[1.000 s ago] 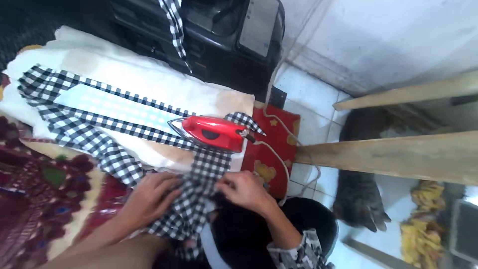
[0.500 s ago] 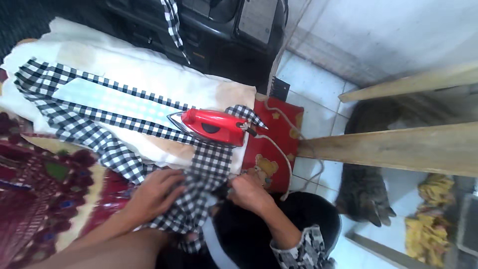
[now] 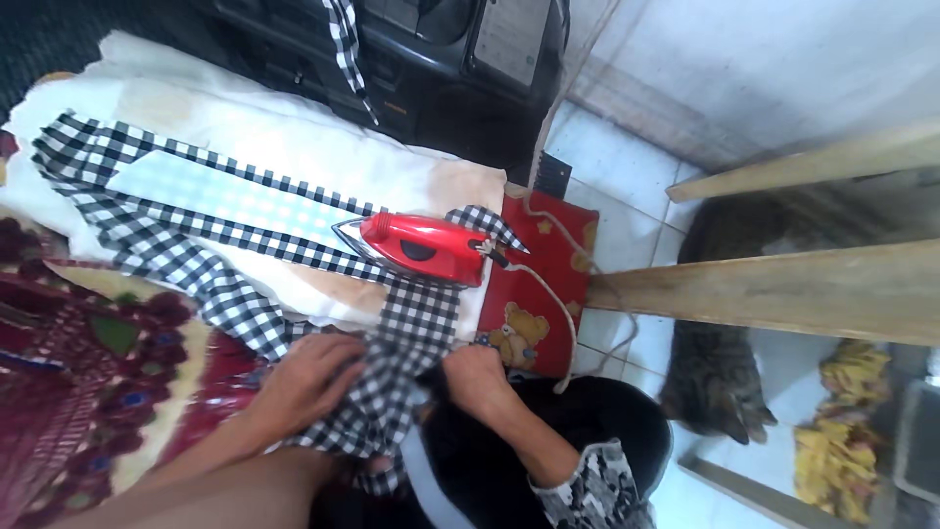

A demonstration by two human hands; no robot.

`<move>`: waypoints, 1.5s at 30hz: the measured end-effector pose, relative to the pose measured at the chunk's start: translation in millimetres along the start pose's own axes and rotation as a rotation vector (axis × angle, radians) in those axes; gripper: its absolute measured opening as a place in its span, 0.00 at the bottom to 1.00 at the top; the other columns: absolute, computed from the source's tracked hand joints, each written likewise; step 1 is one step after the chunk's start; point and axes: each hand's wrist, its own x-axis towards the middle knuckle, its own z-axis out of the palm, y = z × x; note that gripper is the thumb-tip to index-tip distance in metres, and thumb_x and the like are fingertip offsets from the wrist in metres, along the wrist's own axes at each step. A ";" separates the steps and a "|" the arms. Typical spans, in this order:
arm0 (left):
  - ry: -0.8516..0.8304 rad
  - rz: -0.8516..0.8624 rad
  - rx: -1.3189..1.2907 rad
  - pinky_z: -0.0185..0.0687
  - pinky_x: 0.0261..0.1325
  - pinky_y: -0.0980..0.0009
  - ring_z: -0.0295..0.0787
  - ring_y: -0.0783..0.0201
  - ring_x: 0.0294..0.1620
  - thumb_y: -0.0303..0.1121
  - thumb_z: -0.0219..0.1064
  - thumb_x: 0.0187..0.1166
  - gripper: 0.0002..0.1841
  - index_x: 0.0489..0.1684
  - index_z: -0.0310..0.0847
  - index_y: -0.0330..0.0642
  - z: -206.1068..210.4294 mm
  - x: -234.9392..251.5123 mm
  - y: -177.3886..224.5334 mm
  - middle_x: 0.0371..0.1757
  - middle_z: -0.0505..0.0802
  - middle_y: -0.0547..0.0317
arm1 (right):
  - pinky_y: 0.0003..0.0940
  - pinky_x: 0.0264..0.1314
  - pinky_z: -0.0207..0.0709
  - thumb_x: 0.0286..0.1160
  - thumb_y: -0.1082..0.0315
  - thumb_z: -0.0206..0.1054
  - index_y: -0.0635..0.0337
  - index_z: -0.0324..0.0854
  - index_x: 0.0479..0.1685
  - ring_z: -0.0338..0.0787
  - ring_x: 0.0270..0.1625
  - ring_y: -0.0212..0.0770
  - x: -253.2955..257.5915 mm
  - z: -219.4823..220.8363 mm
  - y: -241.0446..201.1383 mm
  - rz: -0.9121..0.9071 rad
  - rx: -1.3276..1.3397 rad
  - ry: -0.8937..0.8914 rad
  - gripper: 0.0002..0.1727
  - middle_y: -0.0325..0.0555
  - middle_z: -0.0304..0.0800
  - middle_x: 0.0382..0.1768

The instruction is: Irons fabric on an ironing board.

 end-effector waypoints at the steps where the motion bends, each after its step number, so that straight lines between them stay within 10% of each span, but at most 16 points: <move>1: 0.005 -0.003 -0.005 0.78 0.67 0.43 0.90 0.41 0.60 0.44 0.55 0.88 0.21 0.53 0.89 0.36 -0.6 0.5 0.1 0.56 0.94 0.42 | 0.62 0.56 0.79 0.77 0.76 0.62 0.74 0.85 0.48 0.89 0.61 0.65 -1.2 -1.0 0.3 0.004 0.004 0.000 0.10 0.67 0.89 0.53; 16: 0.052 -0.103 -0.136 0.81 0.64 0.44 0.90 0.45 0.60 0.45 0.57 0.87 0.21 0.55 0.89 0.36 -17.7 16.9 6.8 0.56 0.94 0.44 | 0.63 0.69 0.73 0.81 0.62 0.68 0.63 0.89 0.56 0.88 0.63 0.60 -28.5 -18.3 47.4 -0.142 0.174 0.003 0.15 0.60 0.92 0.53; 21: 0.026 -0.169 -0.330 0.82 0.63 0.65 0.88 0.68 0.57 0.47 0.57 0.87 0.22 0.58 0.89 0.40 -35.5 35.0 21.3 0.55 0.93 0.53 | 0.49 0.59 0.81 0.78 0.61 0.73 0.65 0.90 0.52 0.91 0.46 0.46 -36.5 -21.6 78.2 -0.327 0.419 0.035 0.15 0.53 0.94 0.42; 24: -0.136 -0.258 -0.603 0.83 0.60 0.77 0.88 0.78 0.55 0.46 0.56 0.89 0.21 0.62 0.86 0.41 -42.6 44.8 34.0 0.57 0.93 0.61 | 0.37 0.48 0.85 0.75 0.63 0.75 0.65 0.90 0.49 0.90 0.35 0.34 -34.4 -17.5 85.5 -0.480 0.583 0.020 0.14 0.45 0.93 0.34; 28: -0.547 -0.383 -0.847 0.80 0.75 0.63 0.88 0.66 0.67 0.54 0.44 0.93 0.30 0.74 0.81 0.42 -43.2 51.1 45.8 0.66 0.91 0.61 | 0.27 0.45 0.85 0.75 0.66 0.74 0.68 0.89 0.48 0.90 0.35 0.28 -24.2 -8.1 77.5 -0.680 0.693 0.027 0.13 0.45 0.94 0.35; 34: -0.935 -0.505 -0.906 0.78 0.74 0.61 0.84 0.69 0.70 0.67 0.36 0.88 0.37 0.76 0.81 0.54 -36.3 41.7 52.6 0.70 0.90 0.67 | 0.48 0.57 0.83 0.77 0.67 0.72 0.68 0.91 0.49 0.94 0.46 0.46 -11.5 7.7 50.6 -0.736 0.555 0.119 0.12 0.54 0.95 0.41; 45: -0.870 -0.699 -1.127 0.89 0.46 0.73 0.92 0.72 0.39 0.51 0.48 0.89 0.25 0.69 0.85 0.51 -27.8 34.9 43.5 0.39 0.95 0.67 | 0.58 0.61 0.79 0.74 0.50 0.76 0.61 0.89 0.57 0.92 0.52 0.52 -9.9 7.4 36.7 -0.582 0.439 0.090 0.24 0.53 0.94 0.46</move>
